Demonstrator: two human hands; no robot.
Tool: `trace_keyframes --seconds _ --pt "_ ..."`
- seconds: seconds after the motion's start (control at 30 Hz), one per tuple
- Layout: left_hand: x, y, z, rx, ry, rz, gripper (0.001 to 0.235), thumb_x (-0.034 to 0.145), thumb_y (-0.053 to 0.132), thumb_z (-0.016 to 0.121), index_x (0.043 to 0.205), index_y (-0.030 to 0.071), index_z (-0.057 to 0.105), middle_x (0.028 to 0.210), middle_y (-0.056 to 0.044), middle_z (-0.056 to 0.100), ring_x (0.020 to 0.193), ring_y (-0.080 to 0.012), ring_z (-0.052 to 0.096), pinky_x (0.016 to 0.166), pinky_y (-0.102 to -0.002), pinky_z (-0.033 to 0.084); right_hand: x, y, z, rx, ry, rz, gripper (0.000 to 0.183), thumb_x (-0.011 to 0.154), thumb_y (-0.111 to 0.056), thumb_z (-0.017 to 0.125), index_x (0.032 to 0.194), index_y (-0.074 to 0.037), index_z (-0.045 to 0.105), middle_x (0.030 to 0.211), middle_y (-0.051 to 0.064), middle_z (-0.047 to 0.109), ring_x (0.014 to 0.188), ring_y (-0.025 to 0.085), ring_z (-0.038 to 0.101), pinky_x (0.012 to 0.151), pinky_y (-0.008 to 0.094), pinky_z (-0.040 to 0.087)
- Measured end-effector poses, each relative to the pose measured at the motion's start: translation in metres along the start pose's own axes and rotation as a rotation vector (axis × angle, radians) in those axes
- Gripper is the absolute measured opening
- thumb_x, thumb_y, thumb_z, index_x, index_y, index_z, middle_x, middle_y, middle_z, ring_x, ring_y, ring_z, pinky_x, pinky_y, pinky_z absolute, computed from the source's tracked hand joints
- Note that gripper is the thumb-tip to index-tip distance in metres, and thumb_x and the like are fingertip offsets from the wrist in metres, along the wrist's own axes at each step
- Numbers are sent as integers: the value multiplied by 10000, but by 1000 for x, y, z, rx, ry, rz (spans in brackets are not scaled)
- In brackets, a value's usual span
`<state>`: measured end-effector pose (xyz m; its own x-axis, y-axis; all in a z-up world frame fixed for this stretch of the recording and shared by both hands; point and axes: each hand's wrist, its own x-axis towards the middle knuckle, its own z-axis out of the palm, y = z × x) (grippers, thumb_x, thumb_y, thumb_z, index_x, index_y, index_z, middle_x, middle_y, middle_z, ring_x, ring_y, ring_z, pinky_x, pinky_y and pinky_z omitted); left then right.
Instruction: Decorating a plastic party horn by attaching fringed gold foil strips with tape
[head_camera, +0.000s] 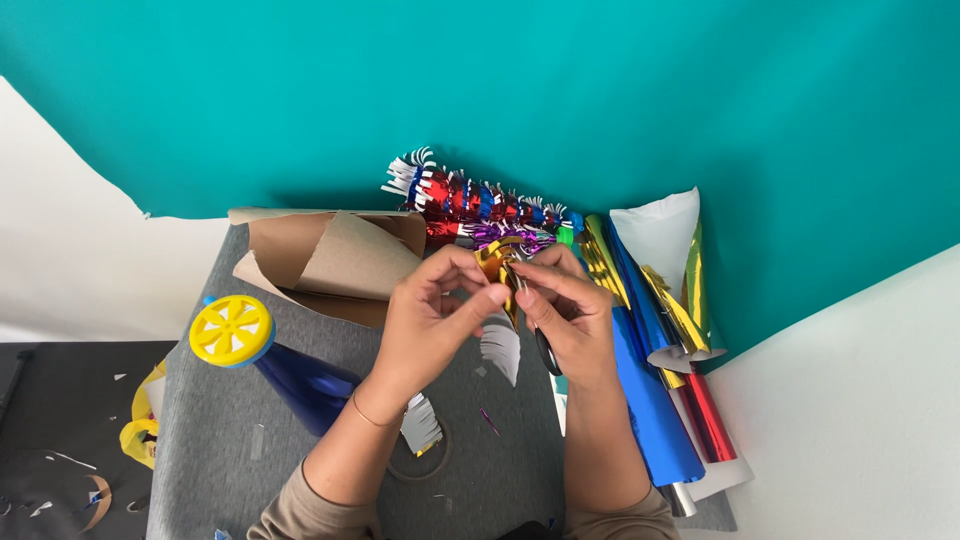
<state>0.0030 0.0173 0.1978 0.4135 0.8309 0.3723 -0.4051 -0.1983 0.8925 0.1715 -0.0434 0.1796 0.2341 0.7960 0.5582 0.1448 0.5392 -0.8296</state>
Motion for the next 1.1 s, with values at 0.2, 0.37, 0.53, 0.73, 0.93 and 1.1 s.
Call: trace_keyframes --seconds 0.2,0.37,0.53,0.73,0.93,1.1 --pt "-2 -20 0 58 27 7 205 911 110 780 844 -2 622 743 -154 721 705 -184 741 490 -239 591 5 -18 9 -355 88 -222 257 884 -19 774 1141 -34 789 899 141 596 691 163 637 639 289 544" --pt "-2 -15 1 83 57 14 226 886 109 809 802 20 619 705 -142 713 672 -168 727 469 -220 561 4 -15 -2 -538 195 -317 293 877 -43 798 1167 -85 804 873 117 578 680 169 591 646 299 517" --pt "-1 -7 0 256 91 20 196 855 126 843 802 47 671 707 -112 728 690 -146 705 508 -229 534 5 -24 -10 74 -100 50 667 883 -72 702 1486 83 462 960 115 547 488 41 541 433 222 485" --pt "-7 2 10 312 3 43 168 853 111 825 798 40 682 657 -156 716 639 -239 733 477 -285 556 8 -26 3 -164 -22 -91 313 923 -66 701 1228 -8 737 944 102 501 661 62 557 555 226 501" --pt "-6 -4 9 263 0 29 171 847 96 823 797 23 676 659 -155 708 673 -221 724 501 -289 552 6 -22 1 -584 165 -344 328 935 -81 740 1259 -126 771 926 71 484 762 140 514 692 273 481" --pt "-1 -20 -1 17 10 -60 141 905 90 773 830 34 668 735 -129 745 671 -150 719 507 -218 570 7 -23 -13 -98 -15 -15 637 953 -219 657 1492 56 458 937 64 464 494 45 467 425 217 459"
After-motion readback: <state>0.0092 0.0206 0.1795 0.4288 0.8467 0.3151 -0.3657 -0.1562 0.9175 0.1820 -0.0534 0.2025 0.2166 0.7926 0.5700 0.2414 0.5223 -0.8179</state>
